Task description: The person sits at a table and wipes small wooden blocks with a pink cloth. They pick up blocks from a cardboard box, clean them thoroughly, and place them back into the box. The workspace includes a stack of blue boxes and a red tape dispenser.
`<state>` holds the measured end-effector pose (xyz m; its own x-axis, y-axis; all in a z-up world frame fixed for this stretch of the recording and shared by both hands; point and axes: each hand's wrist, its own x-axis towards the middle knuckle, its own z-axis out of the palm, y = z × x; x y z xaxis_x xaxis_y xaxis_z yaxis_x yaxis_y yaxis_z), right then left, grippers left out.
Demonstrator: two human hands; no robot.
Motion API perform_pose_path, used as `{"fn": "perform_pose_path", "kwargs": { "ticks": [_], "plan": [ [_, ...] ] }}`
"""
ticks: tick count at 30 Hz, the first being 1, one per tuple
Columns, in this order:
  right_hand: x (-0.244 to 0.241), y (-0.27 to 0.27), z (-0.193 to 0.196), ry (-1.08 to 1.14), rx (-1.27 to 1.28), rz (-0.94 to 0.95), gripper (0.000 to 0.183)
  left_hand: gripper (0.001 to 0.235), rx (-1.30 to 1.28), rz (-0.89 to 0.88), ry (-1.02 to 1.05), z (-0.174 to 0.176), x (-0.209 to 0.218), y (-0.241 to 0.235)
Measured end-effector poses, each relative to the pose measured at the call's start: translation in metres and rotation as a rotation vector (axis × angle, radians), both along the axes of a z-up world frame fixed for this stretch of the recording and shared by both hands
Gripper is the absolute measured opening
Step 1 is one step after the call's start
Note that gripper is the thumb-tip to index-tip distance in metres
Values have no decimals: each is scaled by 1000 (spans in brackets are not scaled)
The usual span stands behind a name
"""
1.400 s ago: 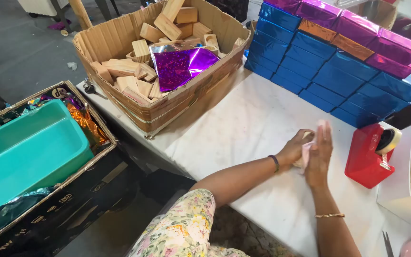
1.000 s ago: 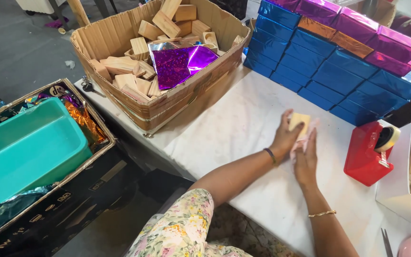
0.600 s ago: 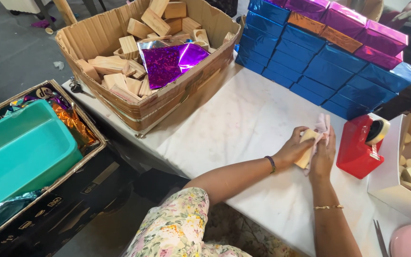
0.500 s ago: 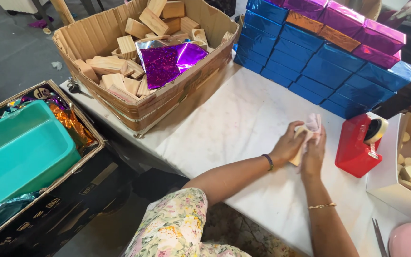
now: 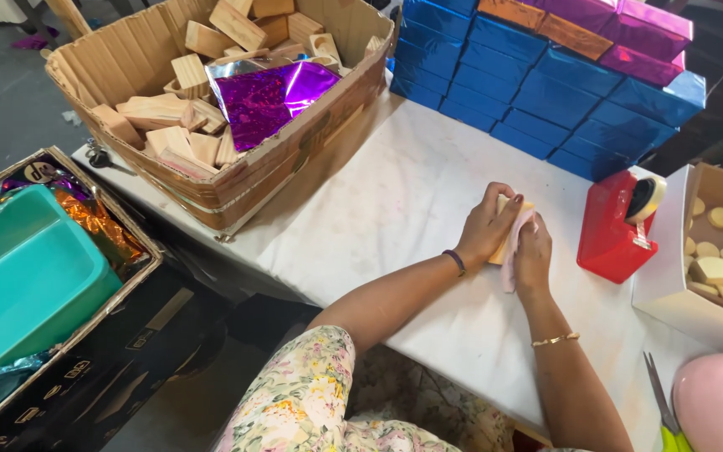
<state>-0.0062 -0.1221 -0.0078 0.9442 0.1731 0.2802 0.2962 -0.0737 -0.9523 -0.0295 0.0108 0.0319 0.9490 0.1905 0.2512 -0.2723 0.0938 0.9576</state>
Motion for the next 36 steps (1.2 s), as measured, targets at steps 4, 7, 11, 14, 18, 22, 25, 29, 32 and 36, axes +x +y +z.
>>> {"fn": "perform_pose_path", "kwargs": {
  "ticks": [4, 7, 11, 14, 18, 22, 25, 29, 32, 36],
  "plan": [
    [-10, 13, 10, -55, -61, -38, 47, 35, 98, 70, -60, -8, 8, 0],
    [-2, 11, -14, -96, -189, -25, 47, 26, 130, 264, -319, -25, 27, 9],
    [-10, 15, -15, 11, -398, -3, 44, 26, -109, 266, -228, -32, 44, 23],
    [-11, 16, -6, 19, -308, -14, 44, 26, -71, 232, -215, -33, 40, 13],
    [-15, 10, 29, -37, 108, -1, 47, 25, 102, 26, -293, -19, 4, -13],
    [-1, -2, 15, -51, 168, -2, 47, 28, 182, 5, -387, 0, -11, -14],
    [1, 4, 0, 92, -43, -148, 57, 29, 207, 101, -400, -4, -8, -6],
    [-8, 13, 12, 68, -70, -49, 64, 30, 115, 120, -313, 9, -10, 4],
    [-10, 13, 17, 71, -32, -29, 65, 29, 75, 89, -324, 10, -8, 6],
    [10, 3, -5, 106, 127, -133, 62, 28, -20, 10, -329, 2, 0, 0]
  ]
}}
